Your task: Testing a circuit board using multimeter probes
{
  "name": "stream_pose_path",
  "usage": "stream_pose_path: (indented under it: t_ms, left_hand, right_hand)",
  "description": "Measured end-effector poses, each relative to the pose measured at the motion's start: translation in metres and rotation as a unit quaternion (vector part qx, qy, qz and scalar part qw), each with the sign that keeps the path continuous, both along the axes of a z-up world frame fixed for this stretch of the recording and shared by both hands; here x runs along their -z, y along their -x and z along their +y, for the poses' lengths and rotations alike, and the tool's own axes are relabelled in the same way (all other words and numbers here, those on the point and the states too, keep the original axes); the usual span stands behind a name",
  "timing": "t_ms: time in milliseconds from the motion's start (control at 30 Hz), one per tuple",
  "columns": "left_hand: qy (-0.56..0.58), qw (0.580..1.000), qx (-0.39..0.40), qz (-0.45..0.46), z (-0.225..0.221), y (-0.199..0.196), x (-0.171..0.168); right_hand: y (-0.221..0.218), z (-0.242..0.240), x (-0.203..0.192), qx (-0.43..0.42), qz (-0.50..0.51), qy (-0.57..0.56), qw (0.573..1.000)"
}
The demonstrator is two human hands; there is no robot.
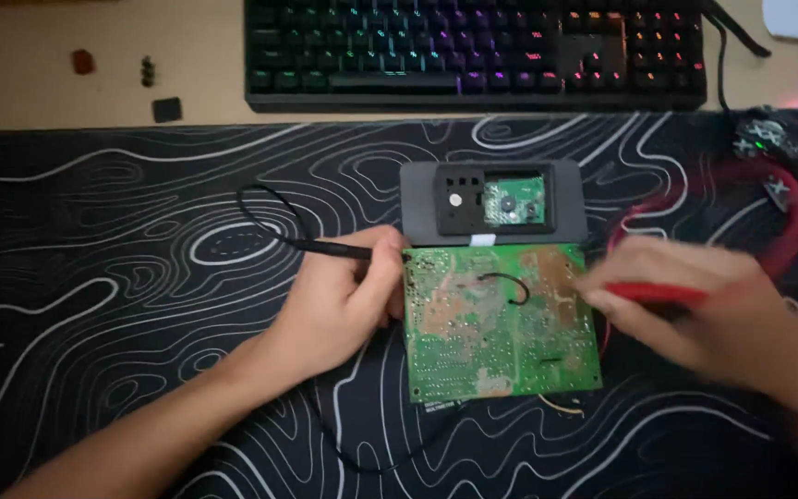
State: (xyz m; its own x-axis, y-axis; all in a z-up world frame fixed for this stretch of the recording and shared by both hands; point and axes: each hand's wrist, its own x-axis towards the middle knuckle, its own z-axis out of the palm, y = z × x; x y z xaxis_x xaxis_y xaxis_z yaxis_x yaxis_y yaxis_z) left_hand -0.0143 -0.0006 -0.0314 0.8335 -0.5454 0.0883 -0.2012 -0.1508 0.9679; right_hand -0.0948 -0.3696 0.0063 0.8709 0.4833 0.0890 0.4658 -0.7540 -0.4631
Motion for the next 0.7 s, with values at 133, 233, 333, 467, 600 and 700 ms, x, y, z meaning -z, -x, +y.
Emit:
stream_pose_path:
  t_ms: [133,233,333,467,600,700]
  left_hand:
    - [-0.007,1.0,0.0,0.006,-0.001,0.0,-0.003]
    - [-0.017,1.0,-0.014,0.019,-0.002,0.001,0.0]
    - [-0.026,0.999,-0.016,0.032,-0.002,0.002,0.001]
    - [-0.03,0.999,-0.017,0.042,-0.002,0.002,0.0]
    - [-0.023,0.999,-0.019,0.017,-0.003,0.002,0.001]
    - [-0.018,0.999,-0.019,0.02,-0.004,0.002,0.0]
  right_hand:
    - [0.01,0.003,0.007,0.058,-0.029,-0.059,0.996]
    - [0.008,0.005,0.01,0.086,0.003,-0.095,0.992]
    - [0.008,0.009,0.014,0.146,0.017,-0.124,0.981]
    - [0.009,0.01,0.018,0.152,0.002,-0.132,0.979]
    - [0.022,-0.023,0.053,0.14,-0.179,-0.114,0.967]
    - [0.01,-0.012,0.038,0.16,-0.175,-0.283,0.929]
